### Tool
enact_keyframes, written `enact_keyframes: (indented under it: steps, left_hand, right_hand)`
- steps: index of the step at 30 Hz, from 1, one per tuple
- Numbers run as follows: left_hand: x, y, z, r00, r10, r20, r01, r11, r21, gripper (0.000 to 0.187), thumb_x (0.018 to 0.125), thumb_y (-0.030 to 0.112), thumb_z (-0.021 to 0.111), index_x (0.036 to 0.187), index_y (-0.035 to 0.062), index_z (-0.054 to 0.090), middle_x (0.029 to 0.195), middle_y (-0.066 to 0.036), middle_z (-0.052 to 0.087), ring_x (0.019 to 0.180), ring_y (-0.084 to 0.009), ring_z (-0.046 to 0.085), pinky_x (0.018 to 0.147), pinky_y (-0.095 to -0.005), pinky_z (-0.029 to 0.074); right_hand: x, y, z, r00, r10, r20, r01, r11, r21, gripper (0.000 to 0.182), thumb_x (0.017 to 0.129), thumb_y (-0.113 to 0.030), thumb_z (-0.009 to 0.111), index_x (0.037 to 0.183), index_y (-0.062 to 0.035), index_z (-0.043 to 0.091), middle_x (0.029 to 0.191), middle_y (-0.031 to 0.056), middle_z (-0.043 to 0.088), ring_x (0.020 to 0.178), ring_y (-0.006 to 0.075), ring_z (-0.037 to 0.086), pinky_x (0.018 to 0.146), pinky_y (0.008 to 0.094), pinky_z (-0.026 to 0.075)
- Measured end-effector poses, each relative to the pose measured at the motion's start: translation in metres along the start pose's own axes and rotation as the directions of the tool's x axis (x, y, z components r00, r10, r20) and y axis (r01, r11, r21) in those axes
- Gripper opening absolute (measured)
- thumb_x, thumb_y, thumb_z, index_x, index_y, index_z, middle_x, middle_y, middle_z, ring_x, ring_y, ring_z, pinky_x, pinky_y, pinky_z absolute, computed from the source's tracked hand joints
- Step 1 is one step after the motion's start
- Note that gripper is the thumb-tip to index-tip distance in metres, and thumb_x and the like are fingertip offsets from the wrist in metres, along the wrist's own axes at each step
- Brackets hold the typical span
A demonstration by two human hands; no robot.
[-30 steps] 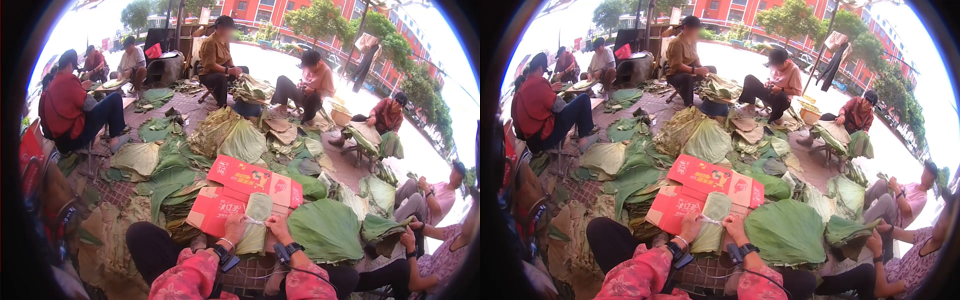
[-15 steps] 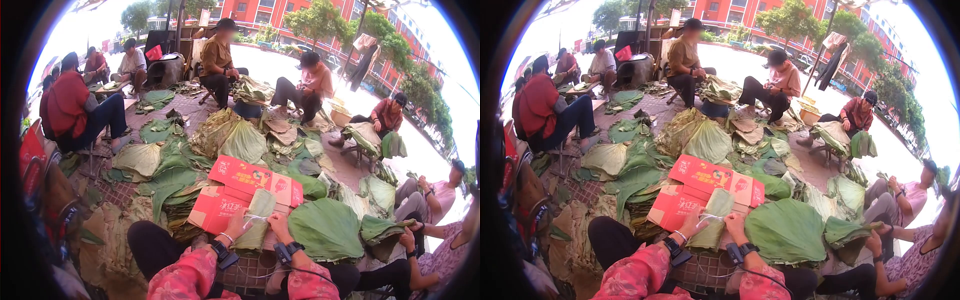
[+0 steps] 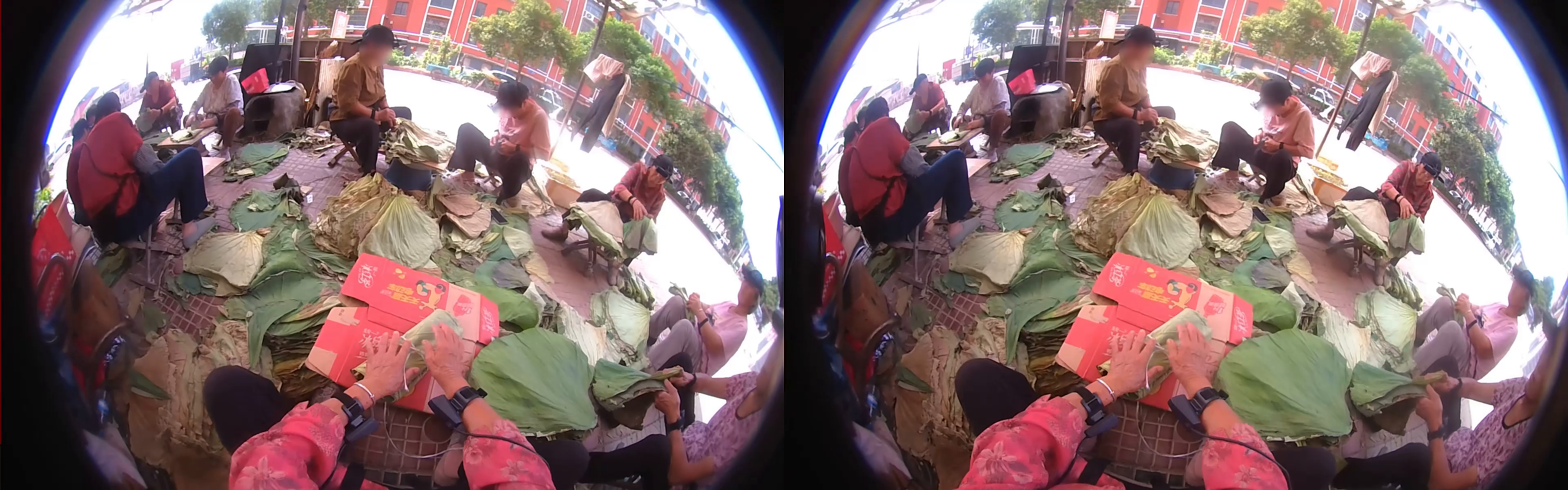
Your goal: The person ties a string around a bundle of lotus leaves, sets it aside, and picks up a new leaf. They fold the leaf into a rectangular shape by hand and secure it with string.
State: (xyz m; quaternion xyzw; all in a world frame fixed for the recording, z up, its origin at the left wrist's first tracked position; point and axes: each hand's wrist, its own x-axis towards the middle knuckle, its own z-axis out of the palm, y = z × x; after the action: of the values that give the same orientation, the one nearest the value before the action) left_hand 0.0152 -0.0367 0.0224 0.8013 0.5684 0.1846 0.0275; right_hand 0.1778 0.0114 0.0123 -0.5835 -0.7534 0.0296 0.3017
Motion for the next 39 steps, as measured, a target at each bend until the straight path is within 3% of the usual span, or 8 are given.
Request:
enact_keyframes:
  steps: [4, 7, 13, 16, 22, 25, 28, 39]
  left_hand:
    - [-0.002, 0.001, 0.007, 1.000, -0.007, 0.003, 0.007, 1.000, -0.011, 0.070, 0.077, 0.053, 0.056, 0.128, 0.0078, 0.042, 0.135, -0.020, 0.035, 0.127, -0.0363, 0.029, 0.099, -0.0575, 0.019]
    - [-0.005, -0.001, 0.008, 0.999, 0.035, -0.001, -0.035, 0.999, -0.013, 0.074, 0.078, 0.055, 0.053, 0.130, 0.0048, 0.040, 0.134, -0.022, 0.035, 0.126, -0.0383, 0.029, 0.099, -0.0599, 0.019]
    - [-0.003, -0.006, 0.017, 0.999, 0.045, 0.028, -0.046, 0.999, 0.017, 0.075, 0.077, 0.058, 0.053, 0.129, 0.0058, 0.042, 0.135, -0.022, 0.034, 0.128, -0.0398, 0.026, 0.099, -0.0553, 0.022]
    - [-0.002, -0.007, 0.020, 0.999, 0.049, 0.011, -0.049, 0.999, 0.009, 0.075, 0.076, 0.058, 0.054, 0.128, 0.0054, 0.043, 0.133, -0.022, 0.035, 0.127, -0.0408, 0.027, 0.099, -0.0547, 0.023]
    - [-0.003, -0.007, 0.019, 0.998, 0.060, -0.009, -0.060, 0.998, -0.005, 0.073, 0.075, 0.057, 0.056, 0.125, 0.0037, 0.046, 0.128, -0.022, 0.039, 0.122, -0.0406, 0.032, 0.096, -0.0521, 0.027]
    - [-0.003, -0.007, 0.021, 0.997, 0.069, -0.045, -0.069, 0.998, 0.014, 0.073, 0.075, 0.056, 0.057, 0.124, 0.0033, 0.047, 0.127, -0.023, 0.040, 0.120, -0.0401, 0.034, 0.094, -0.0504, 0.029]
    - [-0.002, -0.006, 0.016, 0.998, 0.057, -0.007, -0.057, 0.998, -0.005, 0.072, 0.075, 0.055, 0.057, 0.124, 0.0035, 0.047, 0.128, -0.024, 0.039, 0.122, -0.0404, 0.033, 0.096, -0.0493, 0.029]
    - [-0.003, -0.005, 0.018, 0.999, 0.047, 0.014, -0.046, 0.998, -0.029, 0.072, 0.075, 0.054, 0.057, 0.126, 0.0048, 0.046, 0.131, -0.024, 0.037, 0.125, -0.0403, 0.030, 0.098, -0.0496, 0.027]
  right_hand:
    - [0.010, 0.003, 0.024, 0.995, -0.073, 0.074, 0.088, 0.971, -0.222, 0.056, 0.084, -0.040, 0.051, 0.131, -0.0111, 0.041, 0.136, 0.0126, 0.038, 0.124, 0.0327, 0.034, 0.098, 0.0522, 0.024]
    - [0.007, 0.012, 0.039, 0.985, 0.001, 0.171, 0.026, 0.987, -0.156, 0.057, 0.086, -0.044, 0.047, 0.134, -0.0147, 0.038, 0.139, 0.0121, 0.034, 0.128, 0.0348, 0.031, 0.099, 0.0554, 0.021]
    - [0.005, 0.015, 0.048, 0.983, 0.017, 0.180, 0.015, 0.985, -0.175, 0.056, 0.088, -0.045, 0.043, 0.136, -0.0169, 0.035, 0.141, 0.0110, 0.032, 0.131, 0.0339, 0.026, 0.101, 0.0549, 0.017]
    - [0.005, 0.014, 0.048, 0.971, 0.058, 0.232, -0.027, 0.990, -0.137, 0.058, 0.088, -0.046, 0.042, 0.137, -0.0169, 0.035, 0.144, 0.0099, 0.028, 0.134, 0.0330, 0.020, 0.102, 0.0572, 0.015]
    - [0.010, 0.012, 0.042, 0.947, 0.087, 0.308, -0.034, 0.984, -0.172, 0.059, 0.088, -0.048, 0.041, 0.137, -0.0171, 0.034, 0.145, 0.0107, 0.027, 0.134, 0.0321, 0.020, 0.102, 0.0554, 0.014]
    - [0.018, 0.018, 0.039, 0.984, 0.041, 0.172, -0.008, 0.982, -0.191, 0.061, 0.086, -0.050, 0.043, 0.136, -0.0166, 0.035, 0.143, 0.0118, 0.029, 0.133, 0.0330, 0.021, 0.101, 0.0596, 0.014]
    - [0.021, 0.025, 0.045, 0.989, 0.045, 0.143, -0.015, 0.979, -0.204, 0.061, 0.087, -0.051, 0.042, 0.137, -0.0164, 0.035, 0.143, 0.0122, 0.028, 0.132, 0.0353, 0.021, 0.100, 0.0620, 0.012]
    - [0.016, 0.024, 0.049, 0.974, 0.087, 0.211, -0.052, 0.984, -0.168, 0.061, 0.087, -0.051, 0.041, 0.138, -0.0169, 0.033, 0.145, 0.0115, 0.024, 0.133, 0.0358, 0.020, 0.102, 0.0611, 0.010]
